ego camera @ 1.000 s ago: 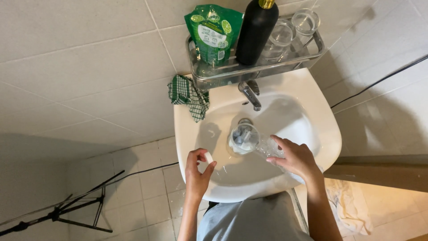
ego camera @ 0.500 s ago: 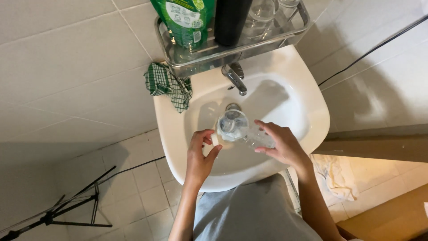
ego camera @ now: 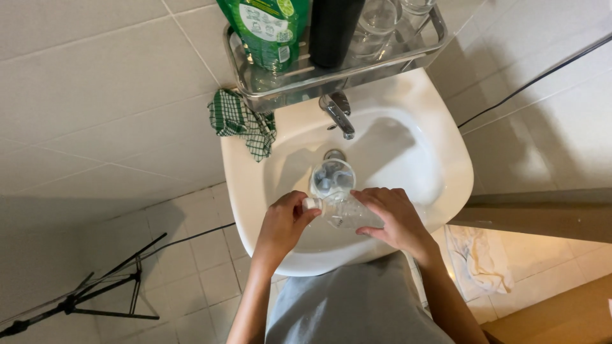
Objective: Cleaning the bathroom sink and surrounding area with a cloth and water from a plastic bottle.
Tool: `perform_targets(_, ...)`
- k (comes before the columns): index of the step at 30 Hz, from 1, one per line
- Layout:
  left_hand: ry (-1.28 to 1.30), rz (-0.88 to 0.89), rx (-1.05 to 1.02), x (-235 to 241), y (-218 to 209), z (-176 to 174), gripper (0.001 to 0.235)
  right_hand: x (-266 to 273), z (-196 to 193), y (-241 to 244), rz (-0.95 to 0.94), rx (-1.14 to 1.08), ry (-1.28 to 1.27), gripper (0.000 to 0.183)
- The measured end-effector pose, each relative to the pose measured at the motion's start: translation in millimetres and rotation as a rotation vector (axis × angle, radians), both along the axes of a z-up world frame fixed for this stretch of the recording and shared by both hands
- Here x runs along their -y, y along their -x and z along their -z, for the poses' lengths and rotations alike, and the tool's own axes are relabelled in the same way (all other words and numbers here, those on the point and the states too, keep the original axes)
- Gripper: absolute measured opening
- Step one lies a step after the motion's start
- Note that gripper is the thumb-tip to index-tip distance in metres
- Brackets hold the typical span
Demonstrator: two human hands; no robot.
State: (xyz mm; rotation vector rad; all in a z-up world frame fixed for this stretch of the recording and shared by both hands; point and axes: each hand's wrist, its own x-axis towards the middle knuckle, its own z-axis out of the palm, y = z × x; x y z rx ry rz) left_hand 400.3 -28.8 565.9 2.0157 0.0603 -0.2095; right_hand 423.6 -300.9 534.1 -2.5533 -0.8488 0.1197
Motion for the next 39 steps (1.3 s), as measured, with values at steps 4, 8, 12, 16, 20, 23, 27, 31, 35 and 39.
perform_targets(4, 0.015, 0.055, 0.147, -9, 1, -4, 0.032, 4, 13, -3, -0.028, -0.009, -0.087, 0.089)
perform_targets(8, -0.035, 0.037, 0.013, -7, 5, -12, 0.032, -3, 2, -7, -0.094, 0.011, -0.063, 0.091)
perform_targets(12, -0.133, -0.058, -0.113, -6, 11, -10, 0.030, -13, -10, -3, -0.055, 0.118, -0.053, 0.088)
perform_targets(16, -0.058, 0.002, 0.060, -11, 14, -24, 0.029, -8, 10, -9, -0.053, 0.065, -0.120, 0.088)
perform_targets(20, -0.007, 0.183, 0.282, -18, 19, -26, 0.038, 7, 56, -12, -0.121, -0.428, -0.406, 0.089)
perform_targets(23, 0.023, 0.279, 0.330, -22, 24, -31, 0.042, 16, 90, -14, -0.201, -0.960, -0.650, 0.090)
perform_targets(27, 0.040, 0.338, 0.262, -31, 27, -39, 0.045, 11, 102, -18, -0.412, -1.316, -0.887, 0.093)
perform_targets(31, -0.024, 0.246, 0.234, -40, 28, -33, 0.052, 1, 66, -36, -0.259, -1.199, -0.612, 0.097)
perform_targets(35, -0.117, -0.045, 0.269, -56, 36, -21, 0.070, 7, 43, -51, -0.093, -0.721, -0.800, 0.098)
perform_targets(39, -0.173, -0.230, 0.263, -60, 54, -7, 0.071, 7, 38, -51, 0.044, -0.362, -1.055, 0.100)
